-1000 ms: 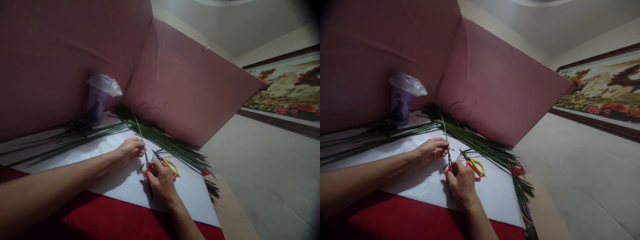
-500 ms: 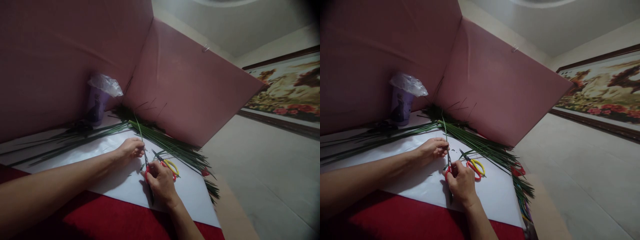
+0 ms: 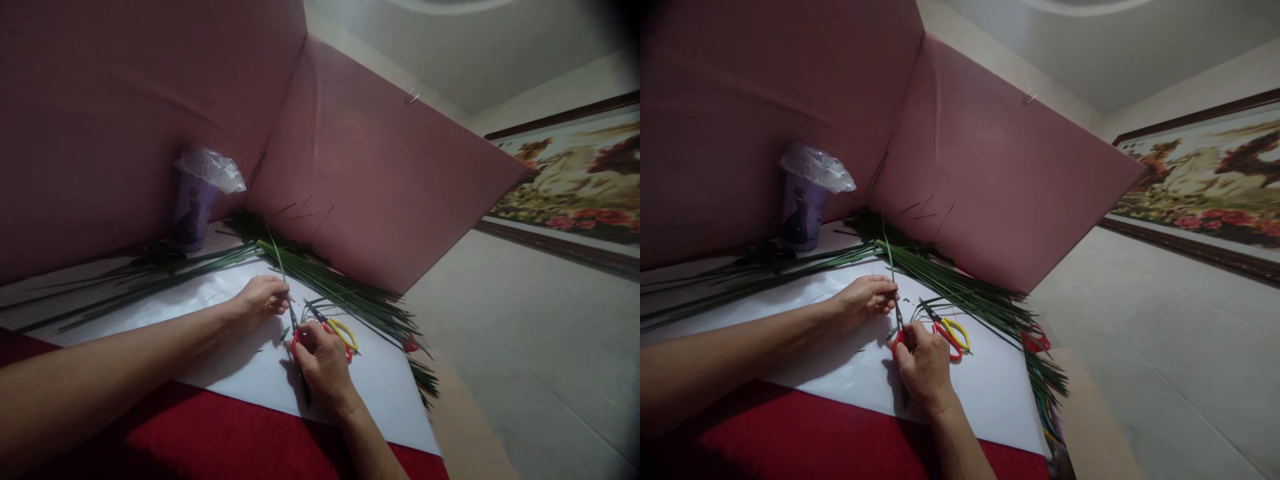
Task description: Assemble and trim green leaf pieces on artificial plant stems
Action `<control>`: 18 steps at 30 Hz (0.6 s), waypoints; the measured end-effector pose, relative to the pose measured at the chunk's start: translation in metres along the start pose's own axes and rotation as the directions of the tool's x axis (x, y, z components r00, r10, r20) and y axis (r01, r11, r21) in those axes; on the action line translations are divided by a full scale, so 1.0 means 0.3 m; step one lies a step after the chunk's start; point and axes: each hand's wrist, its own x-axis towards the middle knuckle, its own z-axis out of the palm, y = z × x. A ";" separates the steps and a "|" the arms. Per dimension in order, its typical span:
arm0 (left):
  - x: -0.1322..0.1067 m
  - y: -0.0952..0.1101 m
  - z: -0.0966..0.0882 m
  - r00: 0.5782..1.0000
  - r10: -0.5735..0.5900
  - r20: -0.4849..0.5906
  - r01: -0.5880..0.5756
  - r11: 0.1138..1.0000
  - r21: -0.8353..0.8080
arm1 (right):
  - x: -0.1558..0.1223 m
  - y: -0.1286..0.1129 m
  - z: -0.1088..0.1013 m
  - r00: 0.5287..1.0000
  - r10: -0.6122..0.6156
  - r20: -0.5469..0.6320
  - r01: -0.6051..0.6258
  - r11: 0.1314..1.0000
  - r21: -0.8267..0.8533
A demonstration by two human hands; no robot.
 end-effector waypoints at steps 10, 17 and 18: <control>-0.001 -0.002 0.001 1.000 0.001 0.009 -0.001 1.000 0.008 | 0.000 -0.002 0.004 1.000 0.008 -0.012 -0.008 1.000 0.012; -0.009 -0.001 0.004 0.999 -0.016 0.037 0.016 1.000 -0.005 | -0.001 -0.006 0.001 1.000 0.011 0.004 -0.011 1.000 0.017; -0.010 -0.001 0.004 0.999 -0.015 0.035 0.015 1.000 -0.008 | -0.001 -0.005 0.001 1.000 0.011 0.004 -0.011 1.000 0.017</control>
